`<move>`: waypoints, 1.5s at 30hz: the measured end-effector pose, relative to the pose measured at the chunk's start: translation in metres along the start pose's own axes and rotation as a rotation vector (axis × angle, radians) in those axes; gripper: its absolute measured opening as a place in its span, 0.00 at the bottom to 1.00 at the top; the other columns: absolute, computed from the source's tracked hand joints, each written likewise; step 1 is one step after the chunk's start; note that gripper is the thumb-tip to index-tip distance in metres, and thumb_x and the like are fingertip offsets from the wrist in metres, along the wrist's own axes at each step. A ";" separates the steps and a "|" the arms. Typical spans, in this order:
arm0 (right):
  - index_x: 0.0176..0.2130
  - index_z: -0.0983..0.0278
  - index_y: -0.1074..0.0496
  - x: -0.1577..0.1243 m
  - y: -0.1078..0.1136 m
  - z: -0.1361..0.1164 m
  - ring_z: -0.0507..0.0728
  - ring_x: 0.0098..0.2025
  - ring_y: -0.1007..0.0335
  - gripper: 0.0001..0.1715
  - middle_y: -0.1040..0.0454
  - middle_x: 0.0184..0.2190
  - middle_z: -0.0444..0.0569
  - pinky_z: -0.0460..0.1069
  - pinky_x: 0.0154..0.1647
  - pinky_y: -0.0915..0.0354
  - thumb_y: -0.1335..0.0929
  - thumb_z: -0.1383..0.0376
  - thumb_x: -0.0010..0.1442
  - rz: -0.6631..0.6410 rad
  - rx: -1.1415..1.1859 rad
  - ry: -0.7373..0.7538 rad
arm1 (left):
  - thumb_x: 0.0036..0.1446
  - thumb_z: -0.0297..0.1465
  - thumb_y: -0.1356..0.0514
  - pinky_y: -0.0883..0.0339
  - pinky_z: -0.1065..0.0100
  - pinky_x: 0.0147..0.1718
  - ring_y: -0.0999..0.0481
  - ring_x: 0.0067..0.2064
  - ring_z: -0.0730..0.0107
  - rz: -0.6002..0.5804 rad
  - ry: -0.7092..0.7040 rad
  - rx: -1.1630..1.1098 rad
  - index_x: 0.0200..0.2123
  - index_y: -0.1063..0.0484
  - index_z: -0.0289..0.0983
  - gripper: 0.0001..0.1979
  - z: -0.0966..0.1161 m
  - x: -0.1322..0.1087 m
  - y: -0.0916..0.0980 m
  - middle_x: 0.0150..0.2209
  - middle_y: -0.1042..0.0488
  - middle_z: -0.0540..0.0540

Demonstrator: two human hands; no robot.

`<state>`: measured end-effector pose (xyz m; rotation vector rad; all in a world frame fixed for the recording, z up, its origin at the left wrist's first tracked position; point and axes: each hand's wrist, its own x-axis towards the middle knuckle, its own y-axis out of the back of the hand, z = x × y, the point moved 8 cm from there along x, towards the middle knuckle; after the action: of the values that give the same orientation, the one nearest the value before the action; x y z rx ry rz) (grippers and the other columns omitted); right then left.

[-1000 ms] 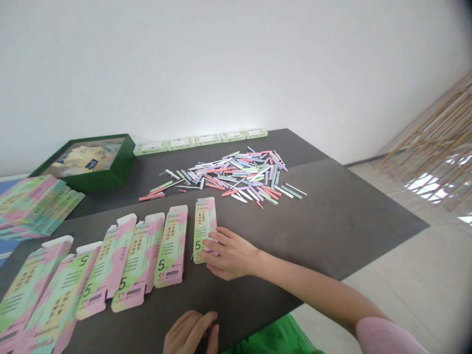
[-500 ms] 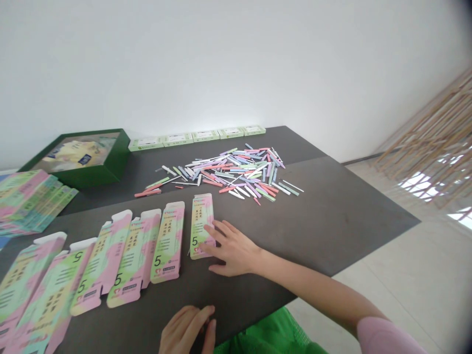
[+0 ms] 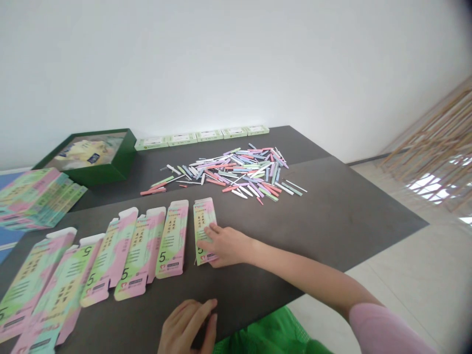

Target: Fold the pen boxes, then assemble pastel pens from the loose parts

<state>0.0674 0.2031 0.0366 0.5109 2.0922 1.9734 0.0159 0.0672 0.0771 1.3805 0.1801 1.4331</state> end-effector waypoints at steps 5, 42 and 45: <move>0.47 0.65 0.31 -0.014 0.029 -0.004 0.61 0.45 0.28 0.18 0.24 0.43 0.59 0.51 0.35 0.31 0.37 0.57 0.63 0.081 -0.002 0.021 | 0.59 0.29 0.42 0.26 0.69 0.40 0.20 0.38 0.68 -0.023 -0.020 0.070 0.47 0.28 0.39 0.12 -0.019 0.023 0.010 0.37 0.19 0.46; 0.48 0.65 0.31 -0.087 0.171 -0.016 0.46 0.19 0.46 0.13 0.31 0.22 0.40 0.41 0.21 0.46 0.37 0.65 0.64 0.764 0.619 -0.395 | 0.54 0.33 0.38 0.29 0.50 0.51 0.28 0.57 0.50 0.107 -0.015 0.119 0.65 0.51 0.39 0.38 -0.003 0.119 0.044 0.57 0.30 0.36; 0.46 0.63 0.31 -0.077 0.175 -0.016 0.46 0.20 0.45 0.11 0.32 0.23 0.40 0.41 0.22 0.47 0.39 0.65 0.66 0.664 0.587 -0.341 | 0.55 0.31 0.38 0.33 0.48 0.55 0.32 0.61 0.51 0.085 0.017 0.095 0.65 0.52 0.41 0.38 -0.001 0.119 0.041 0.60 0.33 0.36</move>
<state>0.1488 0.1647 0.2060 1.6975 2.4309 1.3055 0.0231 0.1388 0.1800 1.4685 0.2042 1.5238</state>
